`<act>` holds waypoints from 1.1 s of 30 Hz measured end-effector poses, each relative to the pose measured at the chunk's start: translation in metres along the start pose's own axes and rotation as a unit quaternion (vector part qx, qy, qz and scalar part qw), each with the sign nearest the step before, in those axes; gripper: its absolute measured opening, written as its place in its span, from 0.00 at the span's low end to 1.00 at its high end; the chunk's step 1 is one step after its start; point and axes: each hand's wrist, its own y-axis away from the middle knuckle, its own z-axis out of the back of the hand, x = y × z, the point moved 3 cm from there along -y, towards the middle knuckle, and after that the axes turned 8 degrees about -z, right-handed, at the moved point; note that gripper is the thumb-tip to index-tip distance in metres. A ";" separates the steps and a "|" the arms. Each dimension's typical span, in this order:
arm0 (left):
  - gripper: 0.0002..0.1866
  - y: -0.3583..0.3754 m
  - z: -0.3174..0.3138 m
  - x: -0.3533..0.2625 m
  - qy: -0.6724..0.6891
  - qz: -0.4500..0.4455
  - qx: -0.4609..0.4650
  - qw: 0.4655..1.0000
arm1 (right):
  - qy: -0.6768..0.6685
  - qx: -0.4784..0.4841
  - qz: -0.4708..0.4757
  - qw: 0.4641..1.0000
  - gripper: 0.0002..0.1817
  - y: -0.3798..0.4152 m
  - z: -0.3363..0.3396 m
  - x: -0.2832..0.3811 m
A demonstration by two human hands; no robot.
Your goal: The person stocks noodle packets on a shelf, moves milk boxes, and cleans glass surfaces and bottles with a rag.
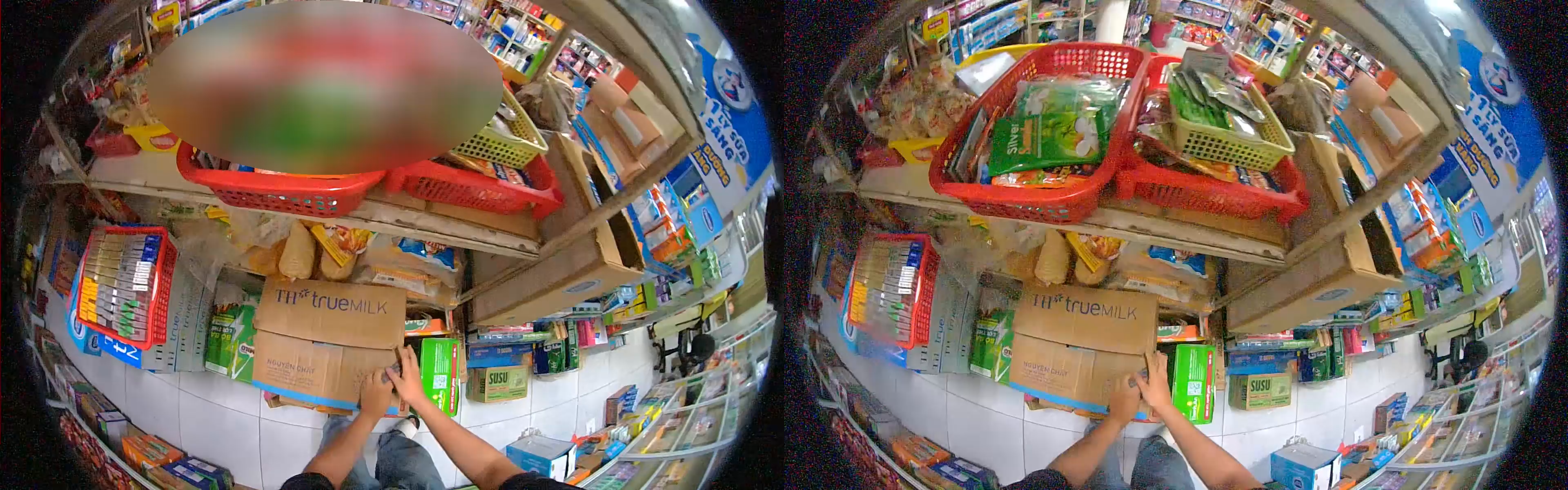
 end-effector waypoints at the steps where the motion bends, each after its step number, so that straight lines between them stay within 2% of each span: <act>1: 0.11 0.007 0.002 0.007 0.045 -0.037 0.008 0.998 | 0.004 0.007 -0.001 1.000 0.37 0.003 -0.008 -0.004; 2: 0.14 0.010 0.008 0.020 0.247 0.154 0.046 0.956 | 0.015 0.003 -0.010 1.000 0.39 0.010 -0.008 0.007; 4: 0.20 0.005 0.071 0.047 0.277 0.327 0.003 0.903 | 0.053 0.000 -0.021 0.998 0.43 0.010 -0.014 0.010; 5: 0.23 0.019 0.073 0.082 0.208 0.305 -0.098 0.924 | 0.054 0.006 -0.022 0.998 0.43 0.010 -0.017 0.010; 6: 0.23 0.056 0.032 0.156 0.044 0.308 0.005 0.950 | 0.008 -0.011 -0.040 0.999 0.42 0.010 -0.017 0.010; 7: 0.23 0.067 0.055 0.191 0.118 0.323 -0.113 0.932 | -0.036 -0.028 -0.058 0.997 0.42 0.011 -0.017 0.008; 9: 0.22 0.070 0.081 0.202 0.193 0.332 -0.231 0.894 | -0.019 -0.045 -0.047 0.998 0.41 0.010 -0.018 0.009; 10: 0.20 0.074 0.095 0.197 -0.009 0.345 -0.240 0.907 | 0.022 -0.045 -0.047 0.998 0.39 0.011 -0.021 0.011; 11: 0.18 0.074 0.110 0.190 -0.211 0.344 -0.242 0.882 | 0.062 -0.045 -0.044 0.996 0.37 0.008 -0.023 0.012; 12: 0.16 0.058 0.092 0.169 -0.153 0.283 -0.223 0.920 | 0.063 -0.041 -0.042 0.996 0.37 0.000 -0.027 0.009; 14: 0.17 0.033 0.053 0.125 -0.006 0.168 -0.170 0.971 | -0.035 -0.063 -0.028 0.997 0.32 0.002 -0.035 -0.008; 15: 0.16 -0.001 0.081 0.069 0.096 0.216 0.007 0.972 | -0.164 -0.055 -0.113 0.979 0.30 -0.004 -0.031 -0.001; 16: 0.16 -0.002 0.075 0.034 0.134 0.172 0.056 0.974 | -0.177 -0.067 -0.173 0.967 0.29 -0.005 -0.033 -0.016; 17: 0.17 0.000 0.043 0.016 0.245 0.193 0.089 0.946 | -0.553 0.017 -0.136 0.822 0.30 -0.002 -0.043 -0.017; 18: 0.17 0.004 0.036 0.000 0.066 0.022 -0.029 0.997 | -0.501 -0.002 -0.160 0.850 0.30 -0.001 -0.039 -0.011; 19: 0.18 0.005 0.042 0.002 -0.022 -0.004 -0.060 0.998 | -0.447 -0.019 -0.186 0.875 0.30 0.000 -0.034 -0.004; 20: 0.16 0.013 0.031 0.023 0.003 0.049 0.004 0.999 | -0.288 -0.037 -0.113 0.950 0.29 -0.004 -0.036 -0.034; 21: 0.14 0.029 0.014 0.061 0.011 0.134 0.020 0.991 | -0.284 -0.022 -0.122 0.951 0.29 0.000 -0.035 -0.033; 22: 0.12 0.048 0.008 0.106 0.016 0.211 0.032 0.977 | -0.164 -0.011 -0.093 0.982 0.29 -0.002 -0.031 -0.022; 23: 0.12 0.064 0.031 0.141 -0.010 0.281 -0.027 0.959 | -0.044 -0.004 -0.062 0.997 0.28 -0.004 -0.030 -0.013; 25: 0.15 0.098 0.078 0.210 -0.037 0.411 -0.162 0.896 | -0.052 -0.013 -0.064 0.997 0.28 -0.003 -0.033 -0.010; 26: 0.16 0.097 0.110 0.215 -0.231 0.406 -0.145 0.872 | -0.049 -0.013 -0.068 0.996 0.28 -0.003 -0.033 -0.012; 27: 0.16 0.087 0.112 0.209 -0.233 0.401 -0.145 0.874 | -0.046 -0.013 -0.072 0.996 0.29 -0.002 -0.031 -0.013; 28: 0.16 0.079 0.102 0.195 -0.099 0.507 -0.130 0.846 | -0.049 -0.018 -0.056 0.997 0.29 -0.001 -0.030 -0.009; 29: 0.16 0.072 0.086 0.177 0.039 0.597 -0.112 0.793 | -0.051 -0.022 -0.057 0.997 0.29 0.000 -0.029 -0.005; 30: 0.16 0.061 0.042 0.151 -0.126 0.307 -0.106 0.937 | -0.090 -0.038 -0.085 0.992 0.30 0.000 -0.028 -0.003; 31: 0.15 0.036 0.036 0.108 -0.008 0.306 0.032 0.952 | -0.130 -0.053 -0.113 0.984 0.30 0.000 -0.030 -0.003; 32: 0.15 0.013 0.032 0.062 0.110 0.310 0.169 0.929 | -0.211 -0.043 -0.115 0.970 0.31 -0.002 -0.033 -0.013; 33: 0.14 -0.004 0.030 0.024 0.175 0.199 0.242 0.933 | -0.279 -0.032 -0.125 0.952 0.32 -0.005 -0.035 -0.016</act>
